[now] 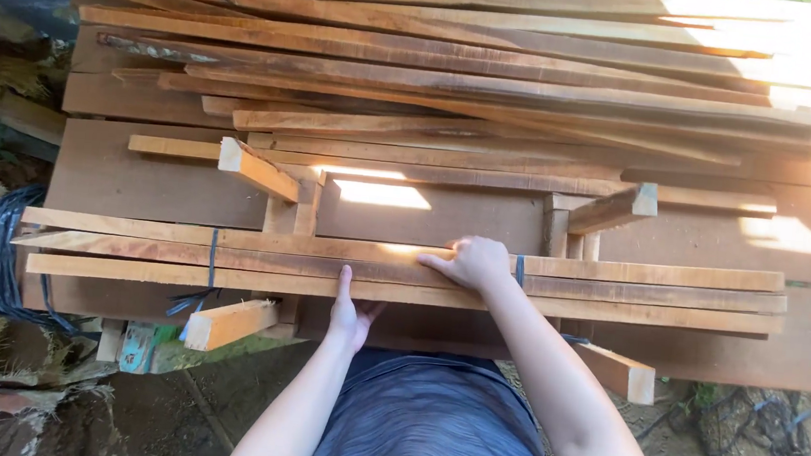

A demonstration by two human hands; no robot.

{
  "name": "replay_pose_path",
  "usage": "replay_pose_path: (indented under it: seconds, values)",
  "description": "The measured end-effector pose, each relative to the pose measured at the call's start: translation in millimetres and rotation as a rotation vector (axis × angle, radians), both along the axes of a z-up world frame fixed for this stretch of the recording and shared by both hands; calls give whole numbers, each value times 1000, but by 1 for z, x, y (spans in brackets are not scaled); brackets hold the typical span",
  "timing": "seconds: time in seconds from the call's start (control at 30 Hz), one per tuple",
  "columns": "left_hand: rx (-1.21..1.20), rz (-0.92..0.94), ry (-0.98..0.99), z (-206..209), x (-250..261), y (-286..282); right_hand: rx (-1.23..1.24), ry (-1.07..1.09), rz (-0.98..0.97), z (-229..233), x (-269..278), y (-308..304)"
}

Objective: Sorting and bundling thin wooden strips using wire fasteners.

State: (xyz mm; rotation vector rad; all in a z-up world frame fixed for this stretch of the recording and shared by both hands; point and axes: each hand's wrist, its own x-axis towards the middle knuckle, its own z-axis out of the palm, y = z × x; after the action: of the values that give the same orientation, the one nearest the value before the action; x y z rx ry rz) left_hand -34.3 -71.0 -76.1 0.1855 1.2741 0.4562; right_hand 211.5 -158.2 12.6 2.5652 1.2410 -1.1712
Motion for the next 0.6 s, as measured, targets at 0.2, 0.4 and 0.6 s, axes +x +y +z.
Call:
replay_pose_path:
  seconds: [0.2, 0.4, 0.6]
  values:
    - [-53, -101, -1, 10, -27, -14, 40, 20, 1, 12, -27, -28]
    - [-105, -722, -38, 66, -33, -21, 823, -263, 6, -46, -40, -48]
    - [383, -1369, 68, 89, 28, -19, 1011, 190, -634, -21, -90, -133]
